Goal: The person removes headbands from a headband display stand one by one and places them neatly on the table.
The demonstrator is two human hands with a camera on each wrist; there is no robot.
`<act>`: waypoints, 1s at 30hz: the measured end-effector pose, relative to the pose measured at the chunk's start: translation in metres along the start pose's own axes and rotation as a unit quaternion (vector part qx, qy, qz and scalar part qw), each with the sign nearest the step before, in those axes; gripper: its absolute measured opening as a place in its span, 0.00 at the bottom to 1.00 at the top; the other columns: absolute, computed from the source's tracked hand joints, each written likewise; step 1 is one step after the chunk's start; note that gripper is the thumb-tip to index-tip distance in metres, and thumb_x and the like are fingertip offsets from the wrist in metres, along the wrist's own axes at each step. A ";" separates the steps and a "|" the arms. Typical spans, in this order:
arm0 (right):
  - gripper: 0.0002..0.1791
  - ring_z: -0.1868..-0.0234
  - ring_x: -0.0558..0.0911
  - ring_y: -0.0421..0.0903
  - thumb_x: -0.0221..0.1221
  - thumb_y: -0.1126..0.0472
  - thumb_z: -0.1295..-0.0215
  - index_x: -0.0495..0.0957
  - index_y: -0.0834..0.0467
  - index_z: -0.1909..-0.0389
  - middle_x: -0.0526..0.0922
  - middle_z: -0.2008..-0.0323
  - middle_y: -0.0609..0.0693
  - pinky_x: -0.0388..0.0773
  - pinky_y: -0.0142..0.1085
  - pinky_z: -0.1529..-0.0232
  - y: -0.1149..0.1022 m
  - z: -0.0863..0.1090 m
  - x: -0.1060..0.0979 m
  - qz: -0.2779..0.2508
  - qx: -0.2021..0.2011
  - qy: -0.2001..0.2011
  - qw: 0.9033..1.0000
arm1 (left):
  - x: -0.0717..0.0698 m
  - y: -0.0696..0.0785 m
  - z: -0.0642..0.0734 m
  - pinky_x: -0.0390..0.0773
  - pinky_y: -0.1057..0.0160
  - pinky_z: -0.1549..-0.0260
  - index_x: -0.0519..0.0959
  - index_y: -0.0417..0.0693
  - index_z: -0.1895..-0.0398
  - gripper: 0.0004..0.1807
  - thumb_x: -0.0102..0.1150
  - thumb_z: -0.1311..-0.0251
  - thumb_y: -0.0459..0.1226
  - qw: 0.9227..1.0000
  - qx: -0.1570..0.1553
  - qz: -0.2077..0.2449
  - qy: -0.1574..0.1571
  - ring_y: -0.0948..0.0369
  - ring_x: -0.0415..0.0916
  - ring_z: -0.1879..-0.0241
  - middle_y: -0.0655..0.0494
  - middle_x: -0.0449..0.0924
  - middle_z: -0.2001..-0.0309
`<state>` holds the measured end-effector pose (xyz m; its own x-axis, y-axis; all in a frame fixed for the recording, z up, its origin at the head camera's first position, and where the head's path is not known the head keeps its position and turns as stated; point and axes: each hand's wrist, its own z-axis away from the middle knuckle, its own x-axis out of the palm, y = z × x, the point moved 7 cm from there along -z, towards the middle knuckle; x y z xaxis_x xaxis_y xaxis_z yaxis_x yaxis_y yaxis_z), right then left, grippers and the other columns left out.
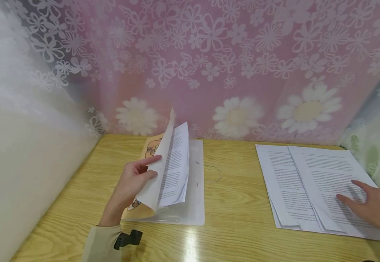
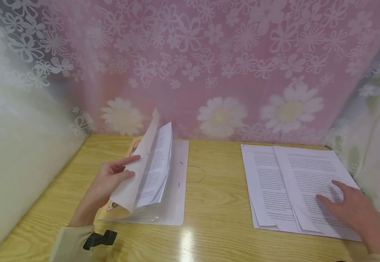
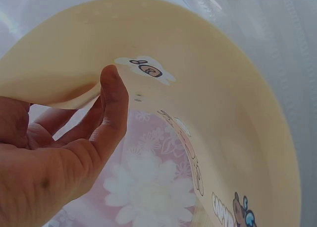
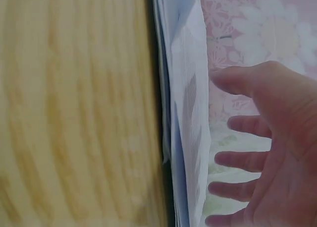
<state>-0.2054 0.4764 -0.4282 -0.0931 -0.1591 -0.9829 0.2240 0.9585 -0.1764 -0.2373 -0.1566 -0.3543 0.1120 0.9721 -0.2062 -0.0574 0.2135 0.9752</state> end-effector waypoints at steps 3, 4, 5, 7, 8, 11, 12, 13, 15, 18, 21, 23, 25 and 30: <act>0.49 0.53 0.67 0.77 0.55 0.33 0.43 0.63 0.76 0.44 0.65 0.50 0.82 0.68 0.63 0.54 0.005 -0.001 0.009 0.025 -0.001 -0.035 0.999 | 0.001 0.001 0.000 0.82 0.60 0.71 0.75 0.53 0.39 0.26 0.52 0.41 0.29 1.000 -0.001 -0.001 -0.002 0.56 0.79 0.66 0.40 0.78 0.53; 0.49 0.52 0.67 0.77 0.54 0.32 0.43 0.63 0.76 0.45 0.65 0.51 0.82 0.68 0.63 0.54 0.006 -0.001 0.012 0.033 -0.001 -0.046 0.998 | 0.001 0.001 0.000 0.82 0.60 0.70 0.75 0.53 0.39 0.25 0.52 0.41 0.29 1.000 -0.001 0.000 -0.003 0.56 0.79 0.66 0.40 0.78 0.52; 0.49 0.52 0.67 0.77 0.53 0.31 0.43 0.64 0.77 0.47 0.66 0.51 0.82 0.68 0.63 0.53 0.006 -0.001 0.014 0.038 -0.003 -0.053 0.998 | 0.001 0.001 0.001 0.82 0.60 0.70 0.74 0.53 0.39 0.25 0.52 0.41 0.29 1.000 0.000 0.001 -0.005 0.56 0.79 0.65 0.40 0.78 0.52; 0.49 0.52 0.67 0.76 0.53 0.31 0.42 0.66 0.77 0.48 0.66 0.52 0.82 0.69 0.63 0.54 0.005 -0.001 0.017 0.040 -0.013 -0.062 0.997 | 0.002 0.000 0.001 0.82 0.60 0.70 0.74 0.53 0.39 0.25 0.52 0.41 0.29 1.000 0.000 0.001 -0.006 0.56 0.79 0.66 0.40 0.78 0.52; 0.48 0.53 0.68 0.76 0.53 0.31 0.43 0.67 0.77 0.50 0.67 0.52 0.82 0.69 0.63 0.54 0.004 -0.001 0.017 0.041 -0.020 -0.059 0.997 | 0.002 0.000 0.001 0.82 0.60 0.71 0.75 0.54 0.39 0.25 0.52 0.41 0.29 1.000 -0.001 0.000 -0.006 0.56 0.79 0.66 0.40 0.78 0.52; 0.46 0.54 0.69 0.77 0.54 0.33 0.42 0.70 0.77 0.51 0.69 0.53 0.82 0.69 0.63 0.57 -0.003 0.000 0.015 0.031 -0.048 -0.049 0.997 | 0.002 -0.001 0.001 0.82 0.60 0.71 0.75 0.54 0.39 0.25 0.53 0.41 0.29 1.000 -0.001 -0.003 -0.006 0.56 0.79 0.67 0.40 0.78 0.53; 0.45 0.55 0.69 0.77 0.55 0.33 0.42 0.71 0.76 0.51 0.70 0.53 0.82 0.69 0.63 0.58 -0.006 0.000 0.014 0.028 -0.058 -0.045 0.997 | 0.002 -0.001 0.001 0.82 0.60 0.71 0.75 0.54 0.39 0.25 0.53 0.41 0.29 1.000 -0.001 -0.004 -0.005 0.56 0.79 0.67 0.40 0.78 0.54; 0.45 0.56 0.70 0.77 0.56 0.34 0.43 0.72 0.76 0.52 0.70 0.54 0.82 0.70 0.62 0.59 -0.009 0.000 0.013 0.027 -0.065 -0.041 0.997 | 0.002 -0.001 0.001 0.82 0.60 0.71 0.75 0.54 0.39 0.25 0.53 0.41 0.29 1.000 -0.001 -0.005 -0.005 0.56 0.79 0.68 0.39 0.78 0.54; 0.45 0.56 0.70 0.77 0.56 0.33 0.43 0.72 0.76 0.51 0.71 0.54 0.82 0.70 0.62 0.60 -0.013 0.000 0.012 0.024 -0.070 -0.044 0.996 | 0.002 -0.001 0.001 0.82 0.60 0.71 0.75 0.54 0.39 0.25 0.52 0.41 0.29 1.000 0.000 -0.003 -0.006 0.56 0.79 0.67 0.39 0.78 0.54; 0.47 0.54 0.69 0.77 0.55 0.32 0.44 0.70 0.75 0.49 0.69 0.52 0.82 0.69 0.63 0.58 -0.015 -0.001 0.012 0.021 -0.058 -0.056 0.997 | 0.002 -0.001 0.000 0.82 0.61 0.72 0.75 0.55 0.39 0.25 0.52 0.41 0.29 1.000 0.001 0.001 -0.008 0.56 0.79 0.67 0.39 0.78 0.53; 0.47 0.52 0.66 0.77 0.56 0.32 0.44 0.67 0.76 0.48 0.66 0.51 0.83 0.66 0.66 0.55 -0.013 -0.001 0.010 0.015 -0.045 -0.047 0.998 | 0.002 -0.001 0.000 0.82 0.61 0.72 0.75 0.55 0.39 0.25 0.52 0.41 0.29 1.000 0.001 0.005 -0.009 0.56 0.79 0.67 0.39 0.78 0.53; 0.48 0.51 0.64 0.77 0.57 0.32 0.45 0.66 0.75 0.46 0.64 0.51 0.83 0.65 0.67 0.54 -0.009 -0.001 0.009 0.019 -0.029 -0.032 0.999 | 0.002 -0.001 0.000 0.82 0.61 0.73 0.75 0.55 0.39 0.26 0.52 0.41 0.29 1.000 0.000 0.007 -0.011 0.57 0.79 0.68 0.39 0.78 0.54; 0.51 0.50 0.63 0.77 0.58 0.31 0.47 0.63 0.75 0.44 0.62 0.51 0.82 0.64 0.68 0.52 -0.003 0.000 0.009 0.028 -0.003 -0.026 0.999 | 0.003 -0.002 -0.001 0.82 0.61 0.73 0.75 0.55 0.40 0.26 0.52 0.41 0.29 1.000 0.000 0.007 -0.012 0.57 0.79 0.68 0.39 0.78 0.54; 0.58 0.50 0.64 0.78 0.56 0.26 0.50 0.57 0.75 0.38 0.60 0.47 0.83 0.66 0.66 0.51 0.009 -0.002 0.014 0.048 0.048 -0.061 0.996 | 0.002 -0.003 -0.002 0.82 0.60 0.72 0.75 0.56 0.40 0.25 0.52 0.41 0.29 1.000 -0.001 0.005 -0.012 0.56 0.80 0.67 0.39 0.78 0.53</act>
<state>-0.2067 0.4833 -0.4438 0.0504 -0.1020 -0.9935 0.3183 0.9445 -0.0808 -0.2384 -0.1548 -0.3582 0.1348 0.9718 -0.1936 -0.0602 0.2031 0.9773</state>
